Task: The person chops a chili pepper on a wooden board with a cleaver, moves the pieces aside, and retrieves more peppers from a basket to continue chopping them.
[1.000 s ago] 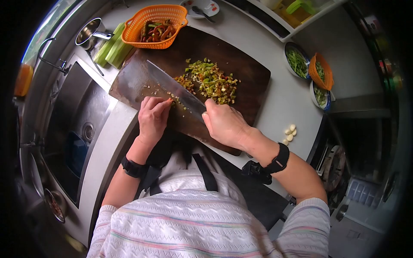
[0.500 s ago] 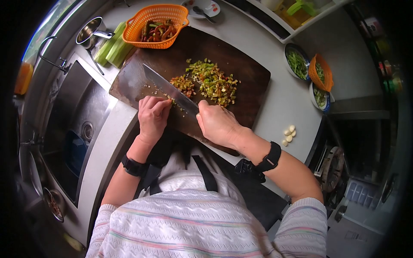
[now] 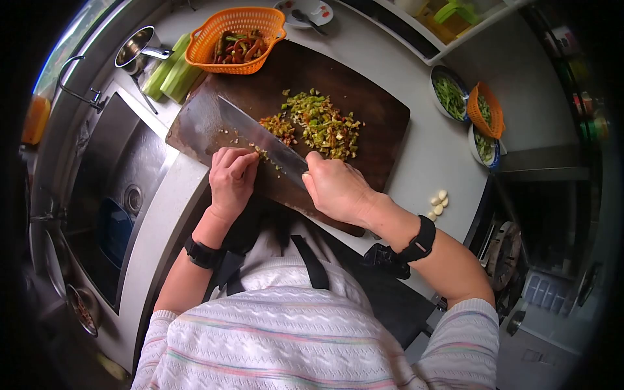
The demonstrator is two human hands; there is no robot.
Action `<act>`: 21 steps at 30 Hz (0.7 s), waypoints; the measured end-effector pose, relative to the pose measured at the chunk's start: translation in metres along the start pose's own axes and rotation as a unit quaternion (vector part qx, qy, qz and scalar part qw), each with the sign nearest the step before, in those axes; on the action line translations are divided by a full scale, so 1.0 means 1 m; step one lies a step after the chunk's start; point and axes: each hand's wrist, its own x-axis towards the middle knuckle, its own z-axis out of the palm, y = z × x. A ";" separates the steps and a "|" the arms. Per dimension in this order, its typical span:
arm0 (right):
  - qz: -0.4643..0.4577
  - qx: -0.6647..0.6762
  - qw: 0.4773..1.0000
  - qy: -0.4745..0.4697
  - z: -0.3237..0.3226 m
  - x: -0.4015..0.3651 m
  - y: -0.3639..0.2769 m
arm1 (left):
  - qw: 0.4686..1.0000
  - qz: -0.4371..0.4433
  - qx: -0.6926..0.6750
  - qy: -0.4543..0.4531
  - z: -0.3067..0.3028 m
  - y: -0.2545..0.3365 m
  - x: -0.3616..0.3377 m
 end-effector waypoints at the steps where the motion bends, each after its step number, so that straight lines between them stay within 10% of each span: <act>1: 0.008 0.008 1.000 -0.008 -0.003 -0.001 -0.002 | 1.000 -0.002 0.000 -0.001 0.000 0.000 -0.001; 21: 0.009 -0.015 1.000 -0.002 0.000 -0.003 -0.006 | 1.000 -0.025 0.018 -0.003 -0.005 0.001 -0.006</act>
